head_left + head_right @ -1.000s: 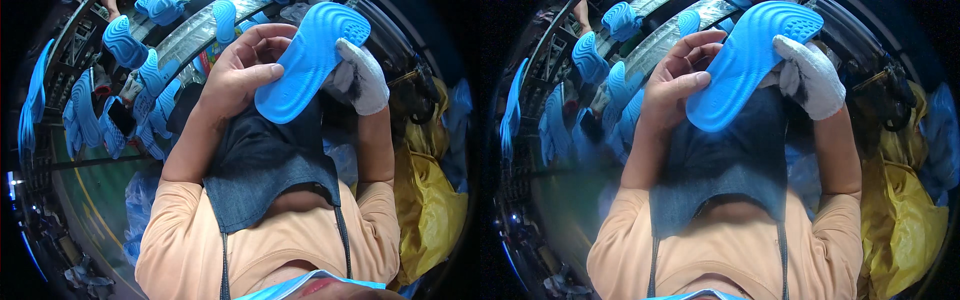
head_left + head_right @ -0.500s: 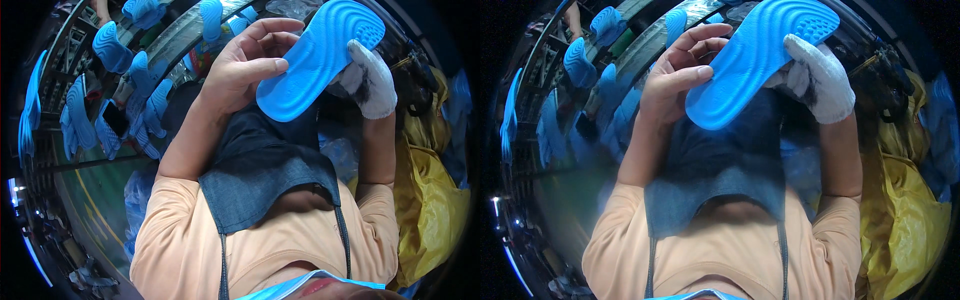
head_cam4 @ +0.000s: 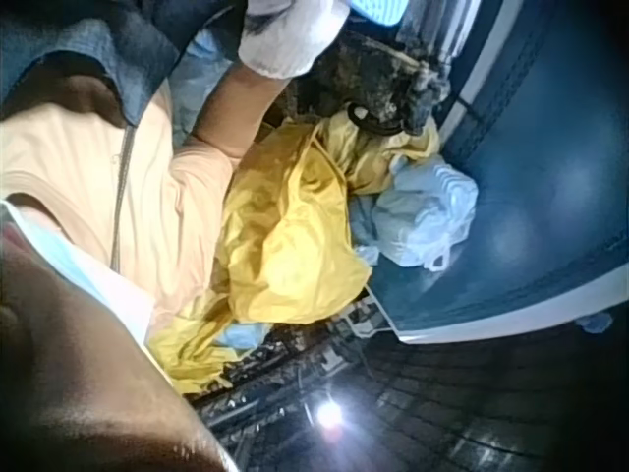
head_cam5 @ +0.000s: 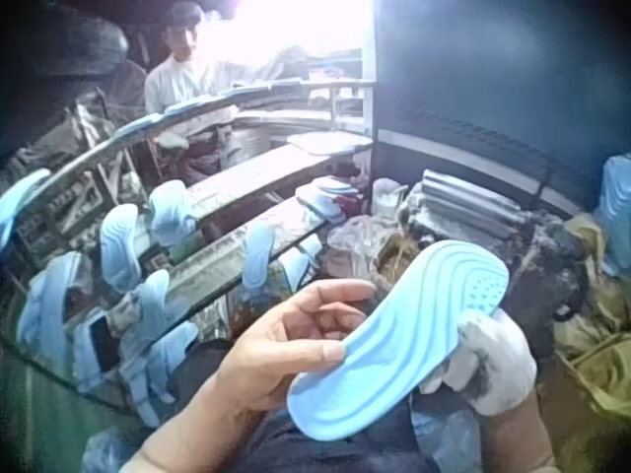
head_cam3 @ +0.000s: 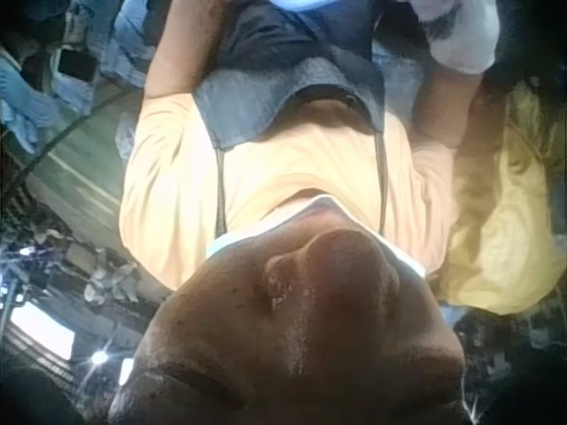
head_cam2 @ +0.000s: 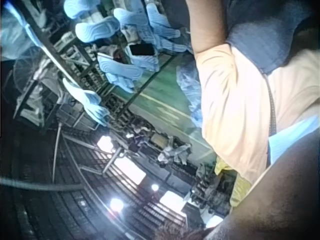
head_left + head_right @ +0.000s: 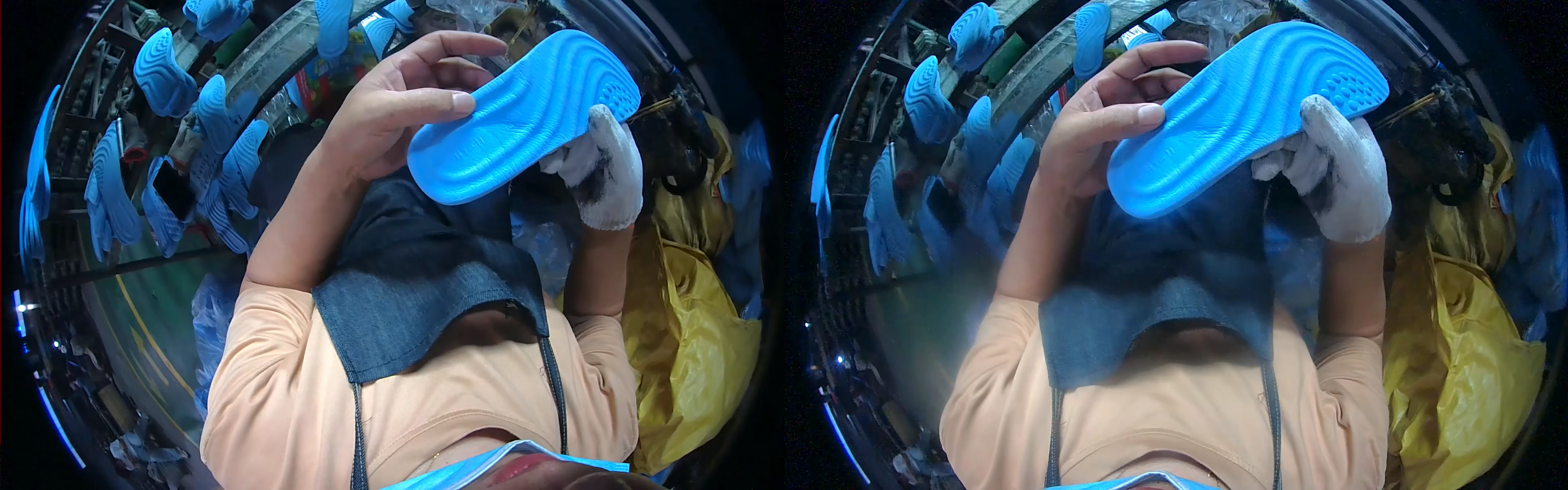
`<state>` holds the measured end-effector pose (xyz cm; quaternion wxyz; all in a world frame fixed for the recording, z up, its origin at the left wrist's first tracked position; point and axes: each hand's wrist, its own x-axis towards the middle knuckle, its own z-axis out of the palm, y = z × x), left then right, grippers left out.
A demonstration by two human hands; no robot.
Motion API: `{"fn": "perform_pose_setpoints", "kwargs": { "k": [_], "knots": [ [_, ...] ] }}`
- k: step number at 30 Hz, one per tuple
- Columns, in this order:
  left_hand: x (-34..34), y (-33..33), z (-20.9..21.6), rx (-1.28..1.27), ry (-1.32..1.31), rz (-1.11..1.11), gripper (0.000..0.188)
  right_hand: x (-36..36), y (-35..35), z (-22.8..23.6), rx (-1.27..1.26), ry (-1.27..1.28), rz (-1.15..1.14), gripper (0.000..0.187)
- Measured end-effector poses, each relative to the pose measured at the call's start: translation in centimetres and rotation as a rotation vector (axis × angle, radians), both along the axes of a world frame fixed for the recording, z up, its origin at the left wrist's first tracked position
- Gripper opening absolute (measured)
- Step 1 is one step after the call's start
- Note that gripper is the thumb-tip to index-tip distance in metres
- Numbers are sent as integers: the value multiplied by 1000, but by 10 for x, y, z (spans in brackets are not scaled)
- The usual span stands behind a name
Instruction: The person picks up blue plastic slippers from a pile on the floor and places them onto a metal rack. They handle the slippers one by one, arranging them in a row on the rack. The person wears white gloves and a face mask while performing the task.
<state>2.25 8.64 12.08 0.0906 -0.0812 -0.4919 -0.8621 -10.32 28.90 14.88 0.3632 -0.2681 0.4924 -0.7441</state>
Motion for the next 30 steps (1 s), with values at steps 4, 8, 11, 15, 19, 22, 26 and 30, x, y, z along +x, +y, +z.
{"fn": "perform_pose_setpoints", "kwargs": {
  "k": [4,8,11,15,19,22,26,30],
  "knots": [
    [0,8,-9,18,-69,-16,60,7,1,-10,2,-22,-68,41],
    [-1,8,-15,48,-89,-29,58,5,2,-21,-46,-27,-43,38],
    [-2,7,-18,60,-92,-25,57,5,0,-27,-85,-96,-41,37],
    [-4,4,-21,46,-78,-19,55,3,0,-32,-53,-69,-42,38],
    [-3,1,-24,5,-71,2,55,2,-3,-34,13,-18,-81,39],
    [-3,-1,-25,11,-44,13,55,0,-4,-36,47,31,-54,41],
    [-1,-2,-25,18,-12,24,54,12,-8,-29,73,44,-113,41],
    [0,-5,-27,-17,-3,25,54,17,-5,-32,127,177,-168,40]
  ]
}}
